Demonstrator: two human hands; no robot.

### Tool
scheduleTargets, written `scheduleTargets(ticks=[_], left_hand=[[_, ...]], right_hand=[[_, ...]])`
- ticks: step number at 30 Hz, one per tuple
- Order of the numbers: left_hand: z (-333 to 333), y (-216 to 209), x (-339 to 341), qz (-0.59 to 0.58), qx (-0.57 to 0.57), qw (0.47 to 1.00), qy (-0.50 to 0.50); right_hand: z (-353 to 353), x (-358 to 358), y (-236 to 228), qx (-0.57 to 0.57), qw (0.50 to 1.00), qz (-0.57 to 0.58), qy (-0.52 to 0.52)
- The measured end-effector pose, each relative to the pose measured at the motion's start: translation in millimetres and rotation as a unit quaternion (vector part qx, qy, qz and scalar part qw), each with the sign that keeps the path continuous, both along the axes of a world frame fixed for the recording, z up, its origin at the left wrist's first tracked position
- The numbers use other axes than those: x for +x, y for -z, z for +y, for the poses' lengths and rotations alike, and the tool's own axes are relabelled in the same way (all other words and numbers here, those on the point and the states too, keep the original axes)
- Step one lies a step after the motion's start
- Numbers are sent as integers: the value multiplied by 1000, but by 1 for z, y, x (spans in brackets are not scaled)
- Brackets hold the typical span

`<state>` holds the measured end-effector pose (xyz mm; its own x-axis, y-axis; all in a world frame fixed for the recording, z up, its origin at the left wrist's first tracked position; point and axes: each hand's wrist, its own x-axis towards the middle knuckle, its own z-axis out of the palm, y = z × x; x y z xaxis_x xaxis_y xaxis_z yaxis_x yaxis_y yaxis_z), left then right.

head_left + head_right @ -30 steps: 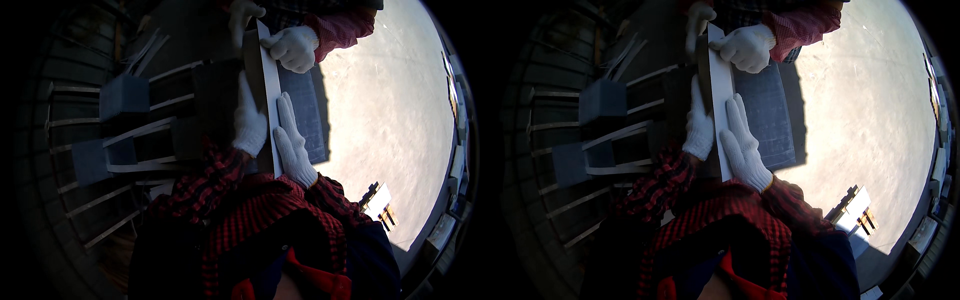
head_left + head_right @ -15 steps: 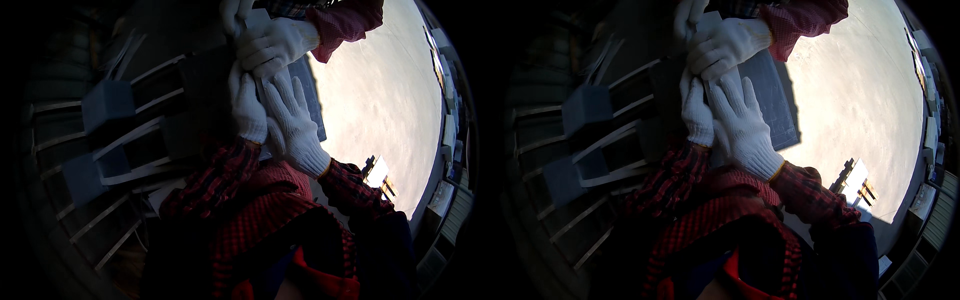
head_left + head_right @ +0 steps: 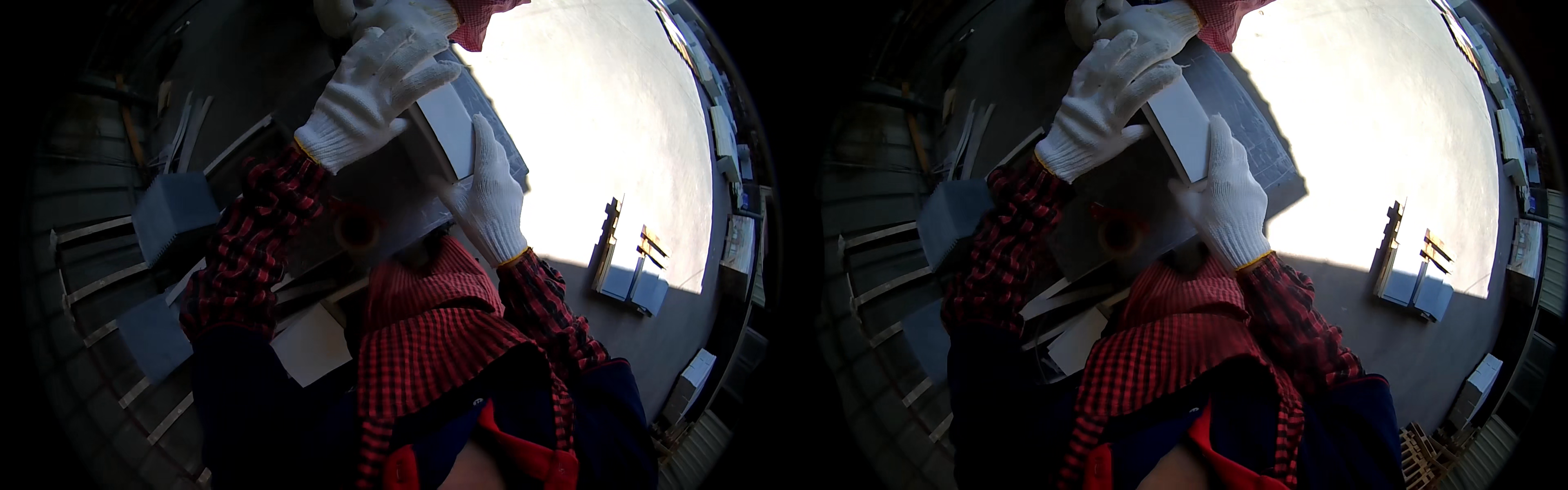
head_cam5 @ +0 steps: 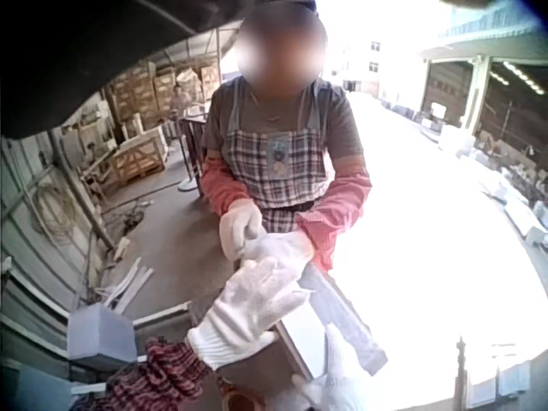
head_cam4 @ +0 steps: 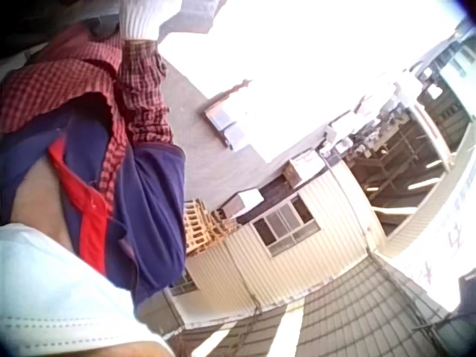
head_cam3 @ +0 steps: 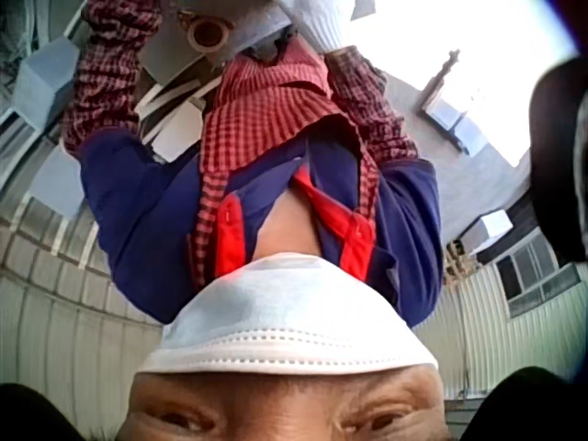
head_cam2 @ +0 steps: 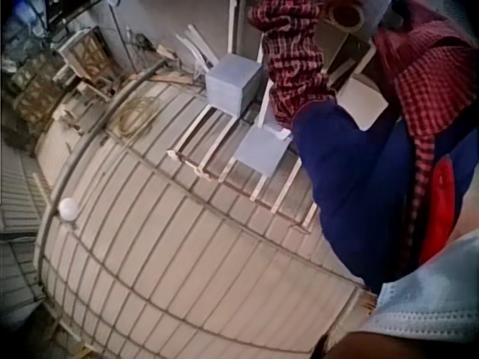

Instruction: The person repeatedly picks up flat rectangular panels, stacks them into a box shape, and secures the edges with packing tape using a handheld dispenser. They then place the taped box onto a nearby stack and repeat the process with additional panels.

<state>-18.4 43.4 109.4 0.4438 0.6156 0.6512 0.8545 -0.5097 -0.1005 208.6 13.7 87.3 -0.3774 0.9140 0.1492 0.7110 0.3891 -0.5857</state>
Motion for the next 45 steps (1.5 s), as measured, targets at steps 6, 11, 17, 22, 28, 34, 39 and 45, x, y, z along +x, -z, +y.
scheduleTargets(ticks=[6, 11, 17, 22, 28, 34, 39, 45], left_hand=[[55, -7, 5, 81, -250, 942, 206], [56, -11, 8, 124, -252, 941, 187], [44, -12, 10, 104, -248, 952, 148], [29, 25, -2, 75, -214, 968, 111], [30, 27, 2, 80, -185, 977, 72], [23, 16, -6, 34, -184, 975, 119], [21, 10, -6, -23, -189, 971, 147], [23, 23, -4, -55, -155, 972, 167]], right_hand=[[1, 2, 16, 69, 994, 78, -19], [2, -2, 14, 64, 991, 112, -29], [5, 5, 19, 84, 981, 151, -87], [-22, 56, 48, 38, 957, 235, -166], [-43, 20, 107, -233, 941, -13, -245], [-71, -107, 184, -276, 926, -173, -189], [-67, -108, 213, -254, 920, -212, -211], [-50, -66, 113, -257, 931, -115, -231]])
